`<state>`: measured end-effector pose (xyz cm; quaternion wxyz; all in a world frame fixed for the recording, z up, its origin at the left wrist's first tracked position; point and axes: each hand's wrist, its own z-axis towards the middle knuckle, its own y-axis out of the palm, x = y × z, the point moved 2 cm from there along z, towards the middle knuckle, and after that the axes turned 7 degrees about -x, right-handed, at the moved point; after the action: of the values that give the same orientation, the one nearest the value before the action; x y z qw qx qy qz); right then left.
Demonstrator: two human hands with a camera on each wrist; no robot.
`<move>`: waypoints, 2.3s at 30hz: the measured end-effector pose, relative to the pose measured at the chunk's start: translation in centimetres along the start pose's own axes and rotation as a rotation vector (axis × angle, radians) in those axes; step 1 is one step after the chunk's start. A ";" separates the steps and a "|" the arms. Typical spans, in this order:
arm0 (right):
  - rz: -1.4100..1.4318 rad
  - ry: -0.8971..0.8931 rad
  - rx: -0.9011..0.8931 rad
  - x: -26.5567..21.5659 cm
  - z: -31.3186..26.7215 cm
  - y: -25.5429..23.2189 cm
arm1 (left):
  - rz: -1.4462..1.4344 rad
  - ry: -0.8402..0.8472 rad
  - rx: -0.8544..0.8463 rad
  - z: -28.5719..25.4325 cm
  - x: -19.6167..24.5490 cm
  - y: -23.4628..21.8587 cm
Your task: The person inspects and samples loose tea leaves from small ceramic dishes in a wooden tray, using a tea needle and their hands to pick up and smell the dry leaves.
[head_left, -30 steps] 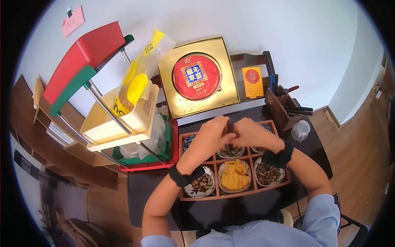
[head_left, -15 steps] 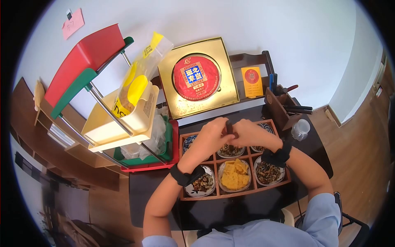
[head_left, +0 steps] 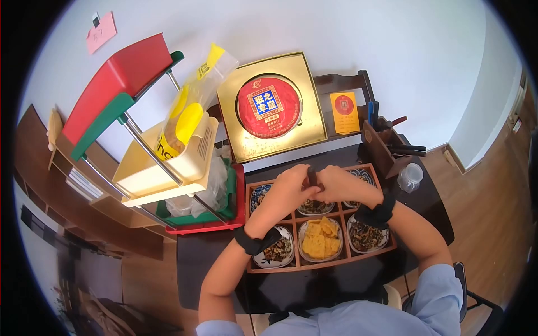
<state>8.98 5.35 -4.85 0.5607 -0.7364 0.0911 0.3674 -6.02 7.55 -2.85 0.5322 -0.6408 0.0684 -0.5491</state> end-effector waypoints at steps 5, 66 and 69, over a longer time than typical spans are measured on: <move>-0.237 -0.036 0.007 -0.4 -0.2 -0.1 | 0.005 0.009 0.008 -0.2 0.2 0.0; -0.204 0.093 -0.383 0.4 -4.8 1.5 | -0.239 -0.025 0.121 -2.9 0.8 -4.6; -0.251 0.119 -0.399 0.1 -4.5 1.7 | -0.238 0.038 0.178 -2.1 0.0 -4.7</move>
<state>10.15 0.74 -5.77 0.4392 -0.8584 -0.0428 0.2615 -10.02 8.24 0.36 0.5167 -0.5842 -0.0470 -0.6241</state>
